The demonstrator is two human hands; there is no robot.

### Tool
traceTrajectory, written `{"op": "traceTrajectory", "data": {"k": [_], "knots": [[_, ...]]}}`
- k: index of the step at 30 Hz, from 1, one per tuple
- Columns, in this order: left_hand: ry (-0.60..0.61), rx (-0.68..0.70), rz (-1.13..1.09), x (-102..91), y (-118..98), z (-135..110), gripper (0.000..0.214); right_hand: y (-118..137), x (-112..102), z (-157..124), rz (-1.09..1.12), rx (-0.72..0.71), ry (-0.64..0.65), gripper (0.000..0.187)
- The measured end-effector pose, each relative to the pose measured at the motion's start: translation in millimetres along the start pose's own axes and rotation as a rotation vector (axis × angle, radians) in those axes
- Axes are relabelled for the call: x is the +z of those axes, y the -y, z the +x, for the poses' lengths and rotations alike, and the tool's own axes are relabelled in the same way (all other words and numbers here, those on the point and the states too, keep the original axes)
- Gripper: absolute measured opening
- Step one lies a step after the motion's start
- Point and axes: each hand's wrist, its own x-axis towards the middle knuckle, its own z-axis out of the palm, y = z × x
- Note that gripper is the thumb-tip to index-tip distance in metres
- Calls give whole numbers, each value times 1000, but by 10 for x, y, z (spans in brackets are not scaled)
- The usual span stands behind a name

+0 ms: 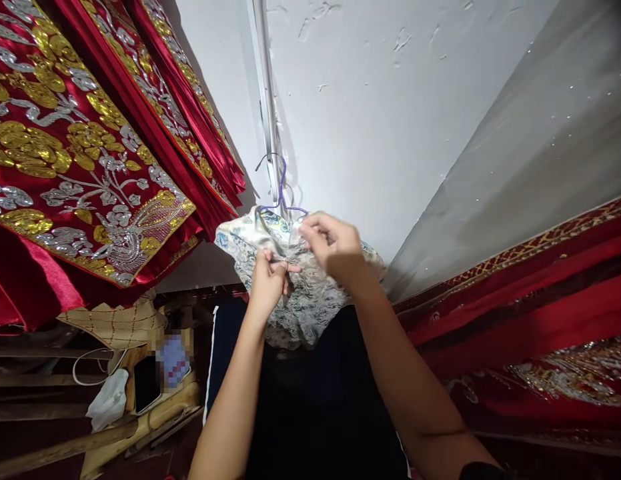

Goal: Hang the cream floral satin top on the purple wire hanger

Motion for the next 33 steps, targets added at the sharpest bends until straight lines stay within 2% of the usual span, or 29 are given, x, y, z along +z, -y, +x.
{"op": "traceTrajectory", "data": {"k": [4,7,9,12,15,17,19,21,23,24,26,29,31,33], "knots": [[-23,-166,190,-37,550,-156,28,35,-303,-10,121,-16,-207,23],[-120,-98,272,-80,668,-249,41,-72,-585,-159,270,86,-201,28],[-269,50,377,-107,546,-230,58,-189,-724,-312,442,134,-196,34],[-442,293,599,-164,196,-50,76,-362,-791,-551,691,125,-348,46],[-428,441,775,-253,-88,249,79,-483,-700,-774,830,112,-500,51],[-399,430,846,-324,-152,455,74,-551,-605,-926,873,143,-500,52],[-381,376,870,-401,-127,622,62,-642,-529,-1083,888,189,-502,52],[-368,289,738,-481,-56,721,40,-767,-491,-1225,899,251,-529,50],[-351,191,514,-558,27,746,9,-912,-485,-1327,930,332,-563,45],[-351,149,411,-592,69,735,5,-984,-487,-1356,955,387,-575,42],[-371,100,277,-646,153,683,21,-1104,-479,-1370,994,519,-615,35],[-442,42,91,-692,272,563,23,-1192,-386,-1309,936,678,-647,29],[-494,-15,-59,-709,339,456,21,-1190,-258,-1255,795,708,-596,31],[-543,-60,-192,-720,391,309,20,-1156,-90,-1219,617,703,-476,39]]}}
